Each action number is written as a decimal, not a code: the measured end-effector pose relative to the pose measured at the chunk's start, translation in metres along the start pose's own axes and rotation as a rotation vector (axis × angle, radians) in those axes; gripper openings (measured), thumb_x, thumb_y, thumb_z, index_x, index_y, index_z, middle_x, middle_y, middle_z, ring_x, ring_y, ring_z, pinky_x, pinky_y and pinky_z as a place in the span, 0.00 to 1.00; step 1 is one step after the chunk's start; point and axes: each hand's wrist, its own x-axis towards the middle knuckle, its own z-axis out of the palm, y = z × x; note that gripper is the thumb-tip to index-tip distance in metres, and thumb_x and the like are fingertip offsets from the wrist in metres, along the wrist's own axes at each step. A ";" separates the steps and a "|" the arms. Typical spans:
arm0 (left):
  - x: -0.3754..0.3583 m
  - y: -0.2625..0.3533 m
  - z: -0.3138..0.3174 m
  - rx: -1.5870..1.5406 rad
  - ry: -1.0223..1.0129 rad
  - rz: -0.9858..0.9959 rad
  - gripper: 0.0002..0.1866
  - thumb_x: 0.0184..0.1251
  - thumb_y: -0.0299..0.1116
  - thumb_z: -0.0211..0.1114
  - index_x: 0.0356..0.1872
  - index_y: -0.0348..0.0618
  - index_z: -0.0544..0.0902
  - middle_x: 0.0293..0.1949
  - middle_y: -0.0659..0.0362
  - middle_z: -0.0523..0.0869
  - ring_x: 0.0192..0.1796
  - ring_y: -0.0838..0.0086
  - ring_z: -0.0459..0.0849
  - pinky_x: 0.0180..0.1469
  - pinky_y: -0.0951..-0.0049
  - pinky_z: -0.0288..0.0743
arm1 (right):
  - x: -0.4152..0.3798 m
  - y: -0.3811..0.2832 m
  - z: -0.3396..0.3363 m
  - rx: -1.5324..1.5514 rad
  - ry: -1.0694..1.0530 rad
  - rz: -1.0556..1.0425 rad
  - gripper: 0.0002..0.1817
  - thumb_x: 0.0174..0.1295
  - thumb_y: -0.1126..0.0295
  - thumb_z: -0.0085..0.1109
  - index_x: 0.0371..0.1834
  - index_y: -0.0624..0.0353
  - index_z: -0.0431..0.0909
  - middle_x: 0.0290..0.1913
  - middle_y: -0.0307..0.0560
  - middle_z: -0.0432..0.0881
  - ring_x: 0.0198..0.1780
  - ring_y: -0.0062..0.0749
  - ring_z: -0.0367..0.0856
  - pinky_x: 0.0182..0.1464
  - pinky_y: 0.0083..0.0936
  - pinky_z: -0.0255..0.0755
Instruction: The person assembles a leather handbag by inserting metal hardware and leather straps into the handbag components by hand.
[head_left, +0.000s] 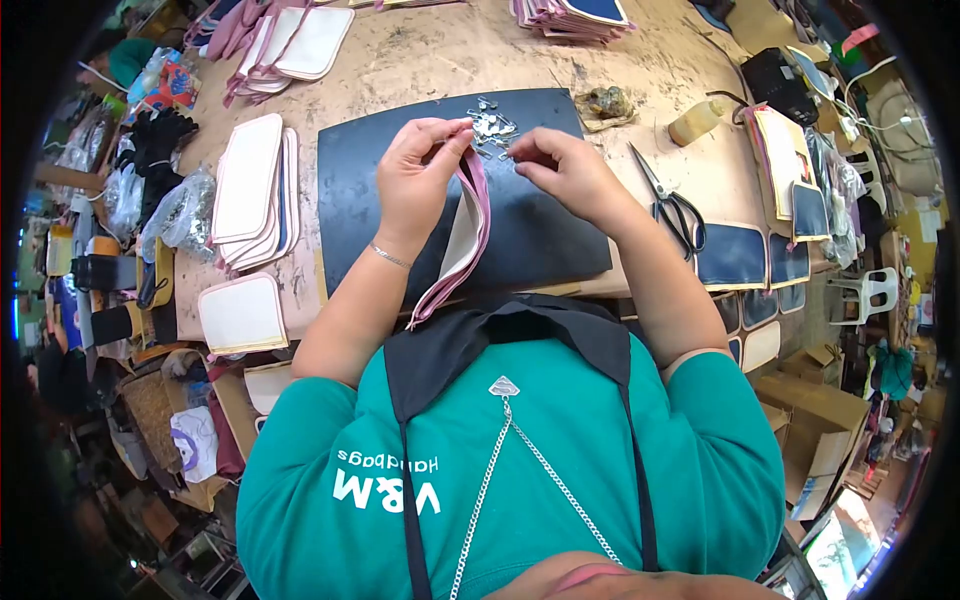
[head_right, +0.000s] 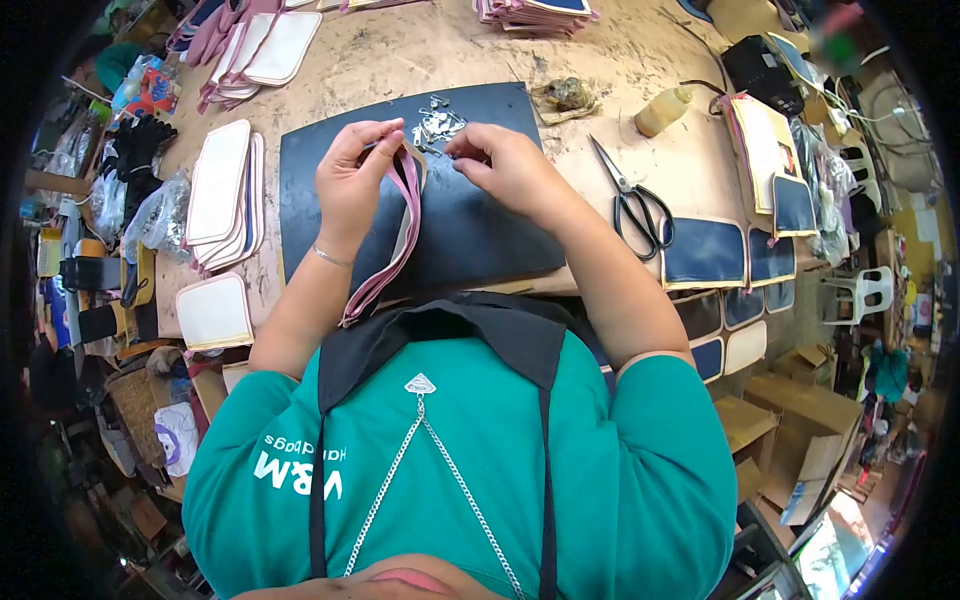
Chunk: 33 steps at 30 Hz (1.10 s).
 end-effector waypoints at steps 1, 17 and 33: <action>0.000 0.001 0.000 0.024 -0.004 0.005 0.08 0.65 0.22 0.70 0.44 0.37 0.88 0.39 0.62 0.82 0.40 0.82 0.83 0.42 0.83 0.78 | 0.000 -0.013 -0.003 0.059 -0.004 0.011 0.11 0.63 0.75 0.60 0.48 0.63 0.81 0.38 0.42 0.84 0.39 0.25 0.81 0.46 0.25 0.76; 0.005 -0.019 -0.005 -0.180 -0.144 0.007 0.04 0.69 0.22 0.65 0.41 0.39 0.79 0.43 0.58 0.84 0.45 0.78 0.82 0.51 0.78 0.77 | 0.033 -0.026 0.006 0.327 -0.074 0.010 0.07 0.67 0.69 0.64 0.43 0.61 0.80 0.37 0.35 0.81 0.38 0.16 0.76 0.42 0.16 0.72; 0.022 -0.011 -0.014 -0.154 -0.299 -0.190 0.09 0.68 0.21 0.67 0.46 0.38 0.80 0.45 0.59 0.83 0.45 0.80 0.82 0.49 0.80 0.77 | 0.033 -0.008 0.020 0.692 -0.002 0.164 0.09 0.67 0.66 0.64 0.43 0.59 0.80 0.37 0.35 0.81 0.38 0.18 0.77 0.43 0.18 0.73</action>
